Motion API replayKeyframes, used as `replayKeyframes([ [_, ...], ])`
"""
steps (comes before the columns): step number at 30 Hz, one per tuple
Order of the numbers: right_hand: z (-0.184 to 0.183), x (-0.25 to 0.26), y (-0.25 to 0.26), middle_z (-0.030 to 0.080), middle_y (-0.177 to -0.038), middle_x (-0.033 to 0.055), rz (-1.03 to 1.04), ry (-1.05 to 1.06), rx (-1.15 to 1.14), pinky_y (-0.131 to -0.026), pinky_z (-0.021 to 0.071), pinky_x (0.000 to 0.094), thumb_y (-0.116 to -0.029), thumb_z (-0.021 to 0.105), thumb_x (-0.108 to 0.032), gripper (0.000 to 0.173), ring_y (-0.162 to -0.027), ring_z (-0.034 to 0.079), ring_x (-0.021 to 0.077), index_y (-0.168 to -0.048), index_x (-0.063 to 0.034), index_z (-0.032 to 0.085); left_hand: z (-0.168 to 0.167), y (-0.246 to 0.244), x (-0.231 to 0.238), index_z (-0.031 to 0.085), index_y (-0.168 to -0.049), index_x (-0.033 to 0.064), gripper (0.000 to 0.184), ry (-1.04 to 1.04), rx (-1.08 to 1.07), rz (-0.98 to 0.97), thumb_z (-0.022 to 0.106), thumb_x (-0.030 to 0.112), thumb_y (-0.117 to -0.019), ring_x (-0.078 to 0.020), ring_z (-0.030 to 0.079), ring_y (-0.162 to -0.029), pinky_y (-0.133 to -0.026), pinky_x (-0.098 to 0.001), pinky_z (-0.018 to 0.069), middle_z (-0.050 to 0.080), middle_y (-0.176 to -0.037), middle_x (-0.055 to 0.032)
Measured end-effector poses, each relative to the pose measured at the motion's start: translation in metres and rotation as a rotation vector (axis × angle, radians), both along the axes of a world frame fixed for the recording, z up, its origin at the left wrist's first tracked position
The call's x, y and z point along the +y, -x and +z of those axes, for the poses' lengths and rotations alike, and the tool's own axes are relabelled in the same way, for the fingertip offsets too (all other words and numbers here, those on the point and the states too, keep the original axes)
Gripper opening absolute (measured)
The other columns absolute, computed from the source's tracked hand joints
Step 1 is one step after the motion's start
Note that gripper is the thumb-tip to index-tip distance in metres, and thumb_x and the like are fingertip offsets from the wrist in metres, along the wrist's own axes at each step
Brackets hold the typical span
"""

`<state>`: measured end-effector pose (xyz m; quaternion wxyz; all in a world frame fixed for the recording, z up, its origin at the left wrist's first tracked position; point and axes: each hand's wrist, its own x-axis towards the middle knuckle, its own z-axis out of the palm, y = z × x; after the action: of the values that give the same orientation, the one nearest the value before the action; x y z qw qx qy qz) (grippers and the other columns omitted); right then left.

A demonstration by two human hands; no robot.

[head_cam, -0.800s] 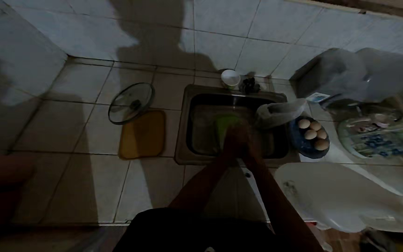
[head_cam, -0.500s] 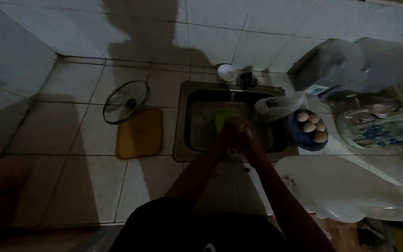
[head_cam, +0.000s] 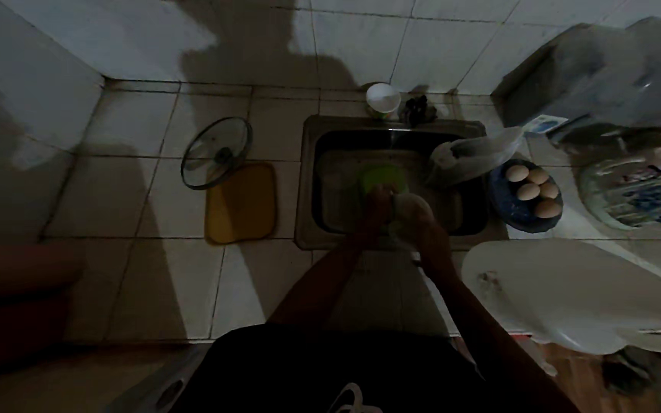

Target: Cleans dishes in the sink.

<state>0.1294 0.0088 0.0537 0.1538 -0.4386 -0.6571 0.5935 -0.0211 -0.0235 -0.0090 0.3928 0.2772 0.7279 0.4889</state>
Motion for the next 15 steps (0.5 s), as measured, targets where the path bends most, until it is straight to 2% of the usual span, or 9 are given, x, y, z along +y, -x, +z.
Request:
replayKeyframes([
  [2,0.015,-0.01,-0.02,0.06,-0.136,0.0296,0.173,-0.279,-0.218,-0.105,0.0482,0.0468,-0.1096,0.036,-0.009,0.042,-0.122,0.062,0.0379,-0.147,0.0067,0.047,0.015,0.004,-0.017,0.057,-0.129,0.0,0.033,0.076,0.04,-0.023,0.038,0.021,-0.1122,-0.027,0.066,-0.086,-0.076,-0.0435,0.0563,0.067,-0.108,-0.0192],
  [3,0.01,-0.014,-0.031,0.059,-0.139,0.0289,0.268,-0.428,-0.304,-0.105,0.0482,0.0502,-0.1073,0.039,-0.003,0.043,-0.123,0.062,0.0414,-0.149,0.006,0.046,0.028,0.003,-0.026,0.059,-0.126,-0.0017,0.032,0.17,0.133,-0.103,0.039,0.019,-0.1117,-0.0286,0.065,-0.09,-0.08,-0.0443,0.0553,0.066,-0.108,-0.0199],
  [5,-0.023,-0.023,-0.056,0.053,-0.149,0.0241,0.41,-0.656,-0.394,-0.113,0.041,0.0566,-0.1008,0.048,0.003,0.047,-0.136,0.053,0.0421,-0.148,0.0044,0.049,0.036,-0.007,-0.053,0.063,-0.128,-0.0041,0.035,0.287,0.351,-0.329,0.045,0.02,-0.1099,-0.0364,0.063,-0.118,-0.104,-0.0509,0.0482,0.066,-0.124,-0.0239],
  [6,-0.04,-0.026,-0.068,0.051,-0.15,0.0247,0.463,-0.718,-0.416,-0.115,0.0346,0.0651,-0.0984,0.054,0.001,0.048,-0.139,0.049,0.0448,-0.146,0.0051,0.051,0.027,-0.014,-0.068,0.063,-0.133,-0.0018,0.039,0.289,0.482,-0.436,0.049,0.025,-0.1085,-0.0376,0.057,-0.129,-0.111,-0.0515,0.0423,0.063,-0.134,-0.0234],
  [7,-0.052,-0.026,-0.077,0.047,-0.153,0.0258,0.522,-0.72,-0.439,-0.116,0.0247,0.072,-0.0962,0.062,-0.008,0.056,-0.144,0.041,0.0474,-0.149,0.0059,0.047,0.013,-0.02,-0.082,0.059,-0.14,0.0004,0.047,0.269,0.605,-0.504,0.054,0.031,-0.1054,-0.0397,0.05,-0.138,-0.117,-0.0534,0.0349,0.057,-0.144,-0.0238],
  [8,-0.059,-0.024,-0.084,0.041,-0.157,0.0262,0.578,-0.703,-0.46,-0.118,0.0162,0.0739,-0.0937,0.07,-0.025,0.073,-0.148,0.033,0.0479,-0.152,0.0062,0.041,-0.001,-0.025,-0.094,0.051,-0.149,0.0028,0.061,0.247,0.677,-0.531,0.06,0.04,-0.101,-0.0411,0.04,-0.146,-0.122,-0.0561,0.0262,0.047,-0.154,-0.024],
  [10,-0.066,-0.019,-0.091,0.039,-0.158,0.0286,0.607,-0.752,-0.435,-0.119,0.0163,0.0716,-0.0872,0.072,-0.051,0.096,-0.148,0.031,0.0502,-0.153,0.0086,0.037,-0.013,-0.034,-0.113,0.045,-0.154,0.0062,0.078,0.212,0.722,-0.517,0.068,0.049,-0.0927,-0.0414,0.029,-0.152,-0.123,-0.0603,0.0201,0.035,-0.162,-0.024],
  [12,-0.061,-0.013,-0.085,0.038,-0.156,0.0315,0.58,-0.778,-0.399,-0.12,0.0201,0.0679,-0.0917,0.065,-0.051,0.09,-0.147,0.032,0.053,-0.151,0.012,0.038,-0.012,-0.043,-0.131,0.051,-0.151,0.0076,0.063,0.224,0.715,-0.524,0.063,0.041,-0.098,-0.0425,0.037,-0.148,-0.121,-0.0596,0.0257,0.04,-0.158,-0.0248],
  [15,-0.038,0.002,-0.044,0.033,-0.159,0.0329,0.561,-0.654,-0.468,-0.123,0.0202,0.0589,-0.1044,0.054,-0.032,0.069,-0.149,0.029,0.0512,-0.153,0.0123,0.033,-0.012,-0.044,-0.146,0.059,-0.142,0.0012,0.04,0.138,0.769,-0.514,0.051,0.017,-0.1054,-0.0425,0.055,-0.133,-0.114,-0.0532,0.0403,0.058,-0.143,-0.0254],
])
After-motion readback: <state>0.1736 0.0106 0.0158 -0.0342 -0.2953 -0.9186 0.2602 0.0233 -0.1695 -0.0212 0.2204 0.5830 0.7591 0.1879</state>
